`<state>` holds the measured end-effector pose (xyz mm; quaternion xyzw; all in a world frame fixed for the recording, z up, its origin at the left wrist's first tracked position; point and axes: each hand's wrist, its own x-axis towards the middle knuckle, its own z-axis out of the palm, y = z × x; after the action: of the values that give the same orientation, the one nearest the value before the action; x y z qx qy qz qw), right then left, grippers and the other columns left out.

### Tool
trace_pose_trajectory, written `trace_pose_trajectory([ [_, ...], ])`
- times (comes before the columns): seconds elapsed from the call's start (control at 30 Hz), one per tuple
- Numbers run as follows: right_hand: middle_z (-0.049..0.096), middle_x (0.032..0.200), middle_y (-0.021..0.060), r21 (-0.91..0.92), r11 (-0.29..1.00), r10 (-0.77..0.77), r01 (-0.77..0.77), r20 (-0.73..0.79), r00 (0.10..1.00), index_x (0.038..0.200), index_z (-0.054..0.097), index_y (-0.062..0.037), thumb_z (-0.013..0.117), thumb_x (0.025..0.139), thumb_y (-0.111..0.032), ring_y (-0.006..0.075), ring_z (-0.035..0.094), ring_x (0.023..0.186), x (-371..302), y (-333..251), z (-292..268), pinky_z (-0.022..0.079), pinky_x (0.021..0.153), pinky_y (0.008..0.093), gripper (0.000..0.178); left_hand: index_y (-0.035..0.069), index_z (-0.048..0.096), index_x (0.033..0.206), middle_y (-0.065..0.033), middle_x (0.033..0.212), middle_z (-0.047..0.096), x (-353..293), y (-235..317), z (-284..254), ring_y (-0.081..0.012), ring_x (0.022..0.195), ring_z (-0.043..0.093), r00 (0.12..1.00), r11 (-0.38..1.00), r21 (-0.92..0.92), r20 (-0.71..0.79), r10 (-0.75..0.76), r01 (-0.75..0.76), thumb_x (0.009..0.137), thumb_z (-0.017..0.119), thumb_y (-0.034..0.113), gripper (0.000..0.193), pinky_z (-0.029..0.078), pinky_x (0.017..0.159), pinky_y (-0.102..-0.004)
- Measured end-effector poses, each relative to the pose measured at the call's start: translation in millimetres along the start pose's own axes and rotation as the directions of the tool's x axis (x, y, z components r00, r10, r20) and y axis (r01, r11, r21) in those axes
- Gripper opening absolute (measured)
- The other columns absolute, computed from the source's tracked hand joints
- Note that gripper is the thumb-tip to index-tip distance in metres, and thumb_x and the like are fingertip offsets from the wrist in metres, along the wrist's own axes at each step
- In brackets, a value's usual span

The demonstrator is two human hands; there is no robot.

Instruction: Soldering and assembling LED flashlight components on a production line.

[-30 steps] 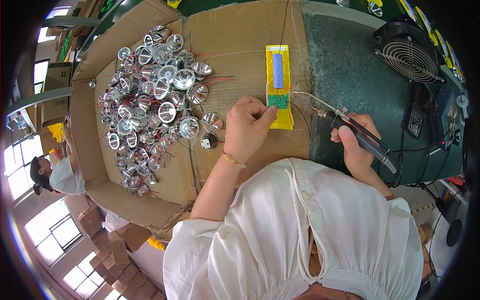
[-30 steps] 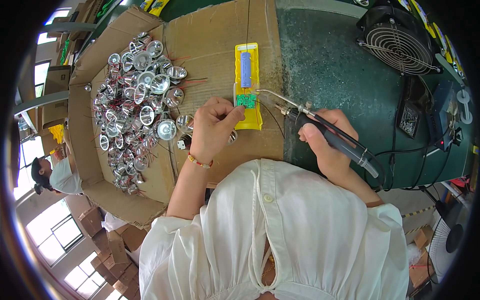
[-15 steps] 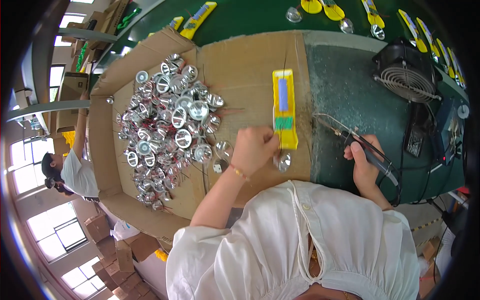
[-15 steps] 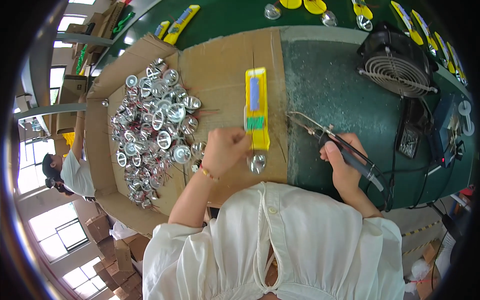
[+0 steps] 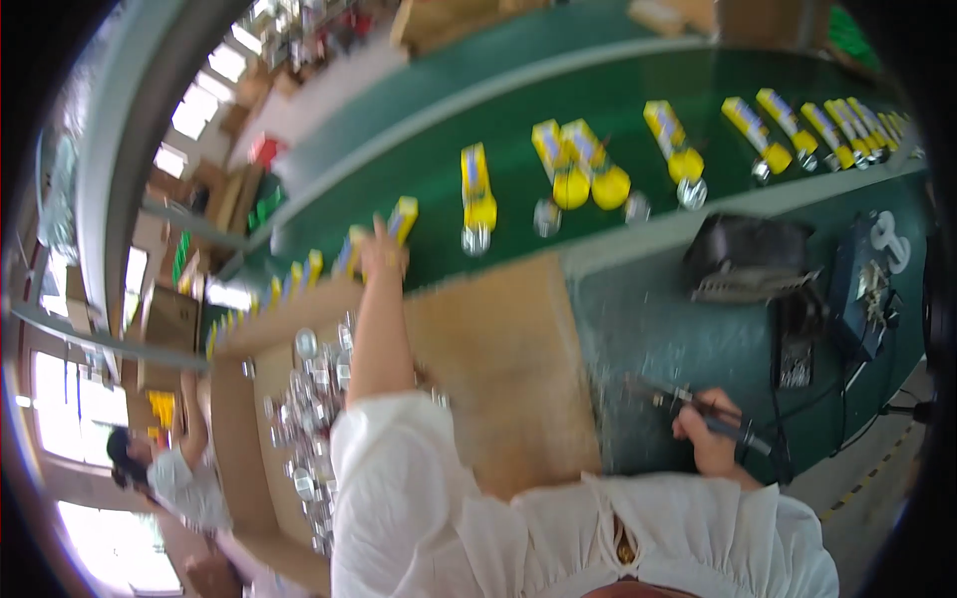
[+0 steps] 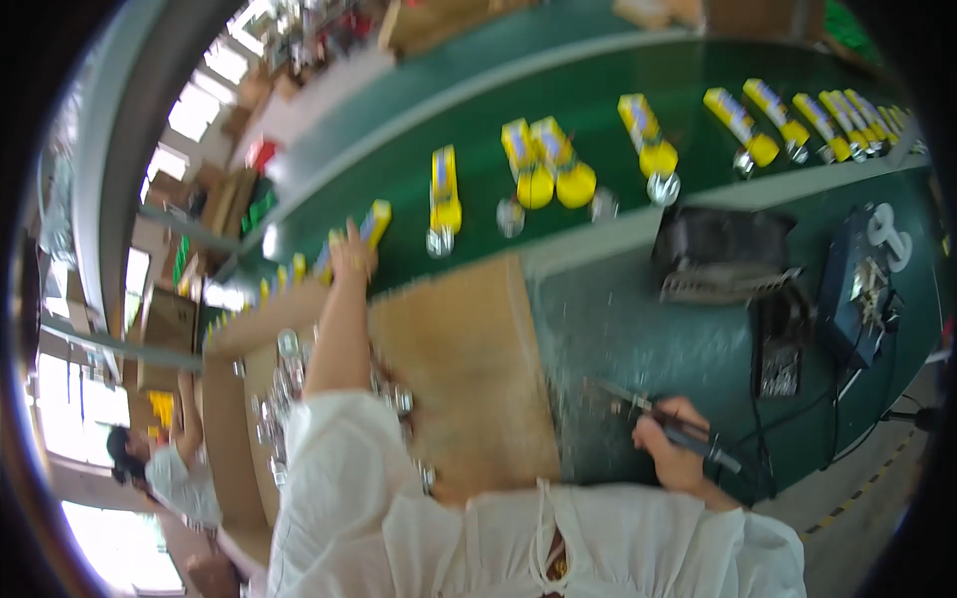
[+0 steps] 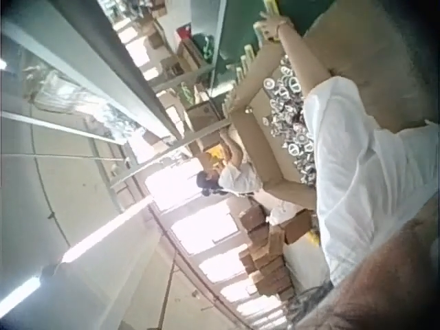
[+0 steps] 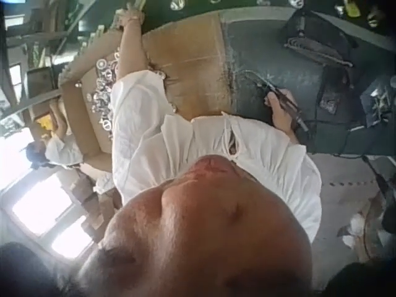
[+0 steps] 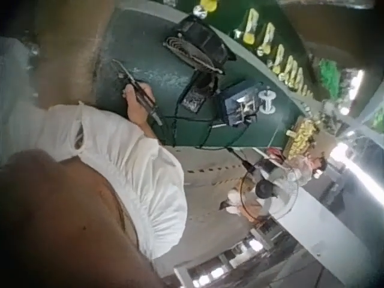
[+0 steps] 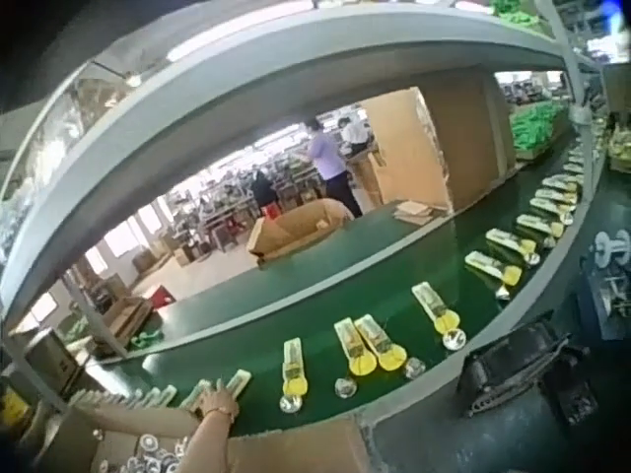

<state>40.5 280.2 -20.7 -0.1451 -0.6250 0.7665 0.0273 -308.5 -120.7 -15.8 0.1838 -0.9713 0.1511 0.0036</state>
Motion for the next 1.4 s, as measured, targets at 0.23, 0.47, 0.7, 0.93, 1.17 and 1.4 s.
trace_pose_trajectory([
  [0.23,0.058,0.066,0.01,-0.005,1.0,-0.019,0.019,0.005,1.0,0.081,0.048,-0.0001,0.058,0.08,-0.008,0.0119,0.055,0.055,-2,-4,0,0.048,0.052,0.0243,0.012,0.009,0.051,0.107,-0.0166,0.09,0.062,-55,24,-65,-0.0321,0.085,0.061,0.971,0.927,-0.291,-0.108,0.214,-0.237,0.07,0.064,0.031,0.045,0.049,0.073,-0.0396],
  [0.47,0.06,0.068,0.0097,0.024,0.999,0.034,-0.036,0.086,0.996,0.079,0.05,0.0002,0.06,0.08,-0.006,0.0113,0.057,0.058,2,-8,13,0.048,0.055,0.0248,0.012,0.006,0.046,0.113,-0.0178,0.092,0.059,-248,7,-74,-0.0354,0.079,0.059,0.848,0.618,-0.589,-0.274,0.454,-0.521,0.066,0.07,0.027,0.057,0.049,0.068,-0.0408],
  [0.7,0.058,0.066,0.01,-0.027,0.997,-0.071,0.077,0.199,0.978,0.082,0.049,-0.0004,0.056,0.082,-0.006,0.0126,0.056,0.057,-7,-13,17,0.047,0.053,0.0249,0.01,0.006,0.048,0.115,-0.0161,0.104,0.053,-342,-22,-56,-0.0329,0.098,0.051,0.947,0.551,-0.769,-0.258,0.193,-0.322,0.068,0.07,0.032,0.058,0.044,0.078,-0.0392],
  [0.93,0.06,0.069,0.009,-0.004,0.998,-0.067,0.069,0.222,0.973,0.08,0.05,-0.0005,0.059,0.081,-0.008,0.0108,0.056,0.059,-23,-12,23,0.047,0.055,0.0242,0.012,0.009,0.061,0.072,-0.0012,0.083,0.06,-325,-67,-21,-0.0182,0.094,0.053,0.733,0.777,-0.063,-0.387,0.559,-0.626,0.073,0.052,0.01,0.01,0.035,0.09,-0.0416],
  [1.17,0.06,0.068,0.0086,-0.038,0.994,-0.09,0.101,0.226,0.97,0.08,0.051,-0.0004,0.061,0.08,-0.009,0.0101,0.056,0.058,-30,-13,30,0.047,0.053,0.0238,0.013,0.011,0.061,0.075,-0.0006,0.086,0.061,-316,-62,-24,-0.0151,0.098,0.053,0.728,0.774,0.141,-0.271,0.63,-0.617,0.075,0.05,0.013,0.011,0.033,0.091,-0.0411],
  [1.4,0.06,0.069,0.0082,-0.065,0.995,-0.05,0.069,0.253,0.966,0.079,0.051,-0.0006,0.061,0.08,-0.009,0.0099,0.056,0.058,-36,-17,38,0.047,0.053,0.0234,0.013,0.009,0.062,0.067,-0.0053,0.072,0.061,-295,-60,-29,-0.0183,0.076,0.059,0.809,0.85,-0.055,-0.347,0.475,-0.523,0.073,0.056,0.013,0.009,0.042,0.074,-0.0333],
])
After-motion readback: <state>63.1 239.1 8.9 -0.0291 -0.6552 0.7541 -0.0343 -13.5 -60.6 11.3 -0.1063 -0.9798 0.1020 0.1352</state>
